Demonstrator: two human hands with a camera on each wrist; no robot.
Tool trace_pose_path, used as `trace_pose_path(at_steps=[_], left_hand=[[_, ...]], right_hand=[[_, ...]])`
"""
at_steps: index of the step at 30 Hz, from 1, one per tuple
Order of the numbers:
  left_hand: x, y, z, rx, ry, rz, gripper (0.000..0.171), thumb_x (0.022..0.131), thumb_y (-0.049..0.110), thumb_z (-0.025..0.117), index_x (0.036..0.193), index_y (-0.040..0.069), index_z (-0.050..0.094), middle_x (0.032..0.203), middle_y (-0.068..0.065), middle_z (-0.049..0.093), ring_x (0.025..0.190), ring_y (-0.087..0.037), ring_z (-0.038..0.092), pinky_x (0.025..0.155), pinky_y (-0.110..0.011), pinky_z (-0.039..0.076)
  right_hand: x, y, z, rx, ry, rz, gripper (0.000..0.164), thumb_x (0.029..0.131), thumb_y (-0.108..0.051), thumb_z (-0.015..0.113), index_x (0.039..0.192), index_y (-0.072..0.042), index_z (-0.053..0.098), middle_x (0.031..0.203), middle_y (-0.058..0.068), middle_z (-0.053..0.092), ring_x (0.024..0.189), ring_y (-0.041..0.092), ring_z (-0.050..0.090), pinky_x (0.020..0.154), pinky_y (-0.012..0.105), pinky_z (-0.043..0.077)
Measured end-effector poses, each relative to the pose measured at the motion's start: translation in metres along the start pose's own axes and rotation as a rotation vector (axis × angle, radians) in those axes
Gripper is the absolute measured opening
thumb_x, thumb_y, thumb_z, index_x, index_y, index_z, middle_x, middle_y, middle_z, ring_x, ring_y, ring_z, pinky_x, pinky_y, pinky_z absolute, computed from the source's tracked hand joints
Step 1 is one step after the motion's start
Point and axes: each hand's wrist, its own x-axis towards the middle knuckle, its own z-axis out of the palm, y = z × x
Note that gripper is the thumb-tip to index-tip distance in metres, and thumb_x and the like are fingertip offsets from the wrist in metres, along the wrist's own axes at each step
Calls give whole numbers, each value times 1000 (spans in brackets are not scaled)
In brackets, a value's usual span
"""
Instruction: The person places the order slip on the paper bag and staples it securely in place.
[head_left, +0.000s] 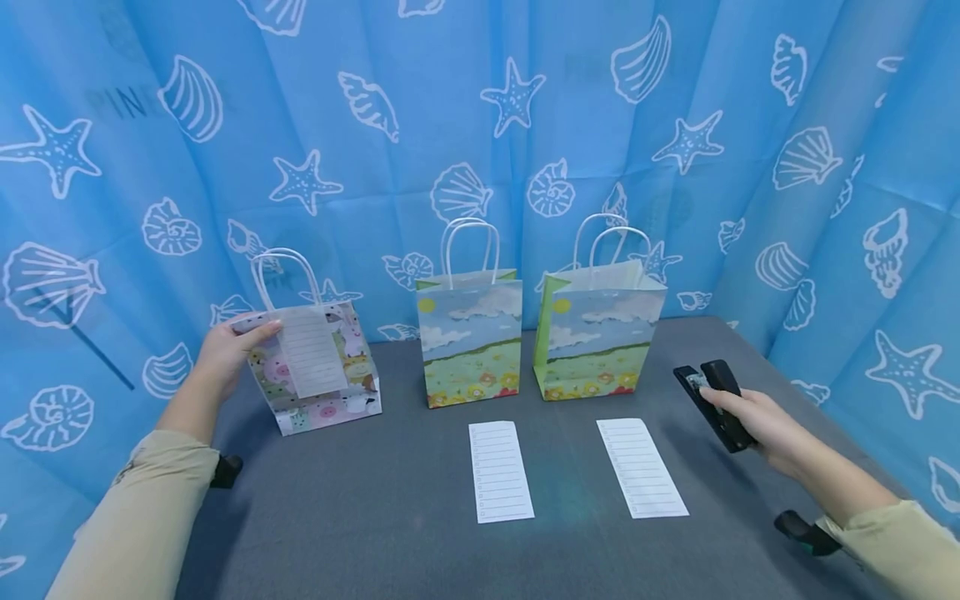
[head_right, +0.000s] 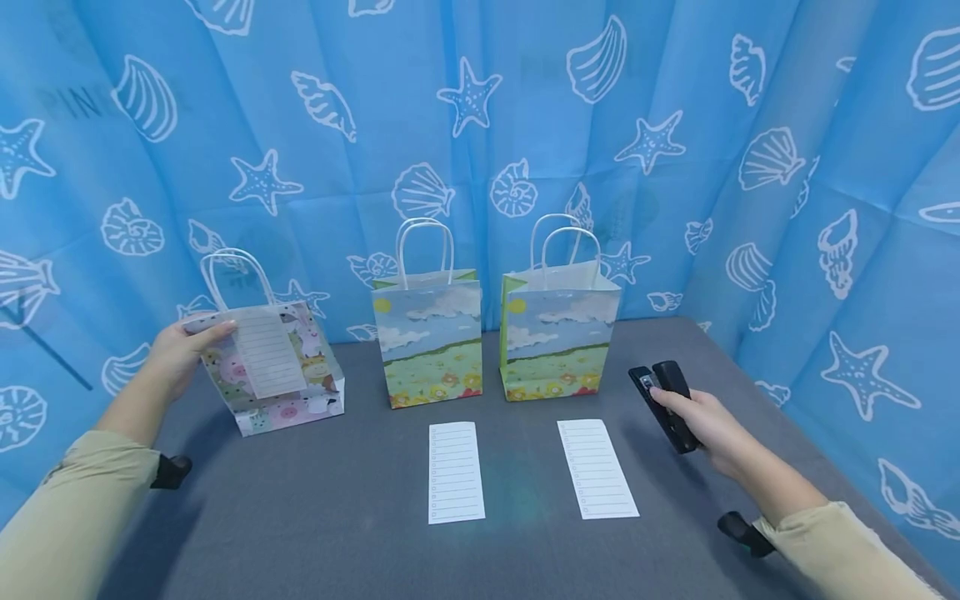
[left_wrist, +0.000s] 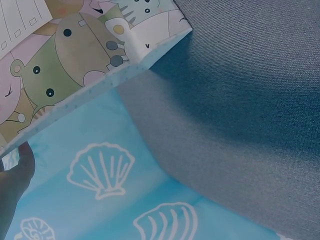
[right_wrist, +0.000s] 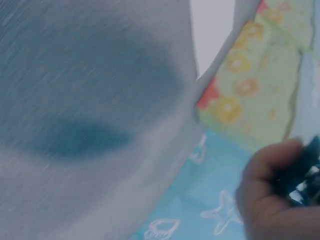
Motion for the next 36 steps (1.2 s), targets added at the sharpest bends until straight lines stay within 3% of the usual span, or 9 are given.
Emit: trace_pose_path(at_steps=[4, 8, 12, 15, 21, 27, 30, 36], left_hand=[[0, -1, -1, 5, 0, 7, 35, 87, 51, 67, 103, 21, 60, 90, 17, 54, 128, -36, 34, 110, -61, 15], [3, -1, 0, 16, -6, 18, 34, 87, 51, 68, 103, 21, 62, 90, 18, 55, 122, -29, 38, 110, -60, 16], [5, -2, 2, 25, -10, 28, 50, 88, 50, 67, 117, 9, 61, 90, 18, 56, 127, -34, 37, 110, -60, 16], [6, -3, 1, 35, -7, 26, 62, 89, 49, 67, 125, 1, 56, 91, 16, 55, 131, -38, 34, 110, -59, 17], [5, -2, -1, 31, -1, 26, 54, 88, 49, 67, 118, 4, 60, 88, 17, 56, 122, -32, 41, 110, -59, 19], [3, -1, 2, 40, 5, 27, 64, 88, 50, 67, 124, -2, 56, 96, 10, 56, 115, -26, 44, 108, -58, 22], [2, 1, 4, 38, 13, 22, 67, 89, 50, 67, 127, -3, 54, 102, 3, 57, 120, -30, 43, 109, -58, 22], [1, 1, 2, 40, 27, 4, 70, 90, 49, 65, 133, -5, 50, 123, -17, 53, 127, -35, 38, 110, -57, 20]], right_hand=[[-5, -9, 12, 47, -33, -84, 86, 100, -58, 13, 139, 18, 16, 100, 12, 51, 83, 19, 52, 71, 36, 48], [-9, -16, 21, 156, -113, -173, 81, 99, -60, 7, 146, 5, 6, 97, 10, 53, 80, 19, 57, 67, 37, 51], [-9, -23, 29, 250, -256, -252, 60, 104, -52, 13, 142, -8, 25, 103, 7, 56, 81, 20, 58, 67, 37, 51], [-9, -33, 39, 266, -322, -323, 49, 107, -42, 21, 136, -7, 37, 107, 2, 61, 80, 20, 60, 70, 36, 50], [-9, -63, 68, 133, -316, -459, 54, 105, -28, 42, 135, 14, 31, 106, 8, 64, 79, 20, 61, 67, 37, 50], [-6, -95, 96, 9, -271, -505, 64, 95, -26, 65, 138, 10, 36, 123, 28, 56, 96, 26, 61, 75, 39, 53], [-2, -113, 109, -68, -259, -519, 69, 90, -28, 72, 139, 7, 39, 128, 27, 53, 107, 30, 59, 79, 40, 53], [6, -140, 131, -137, -311, -616, 66, 86, -29, 76, 134, 5, 46, 120, 20, 59, 103, 28, 59, 79, 36, 52]])
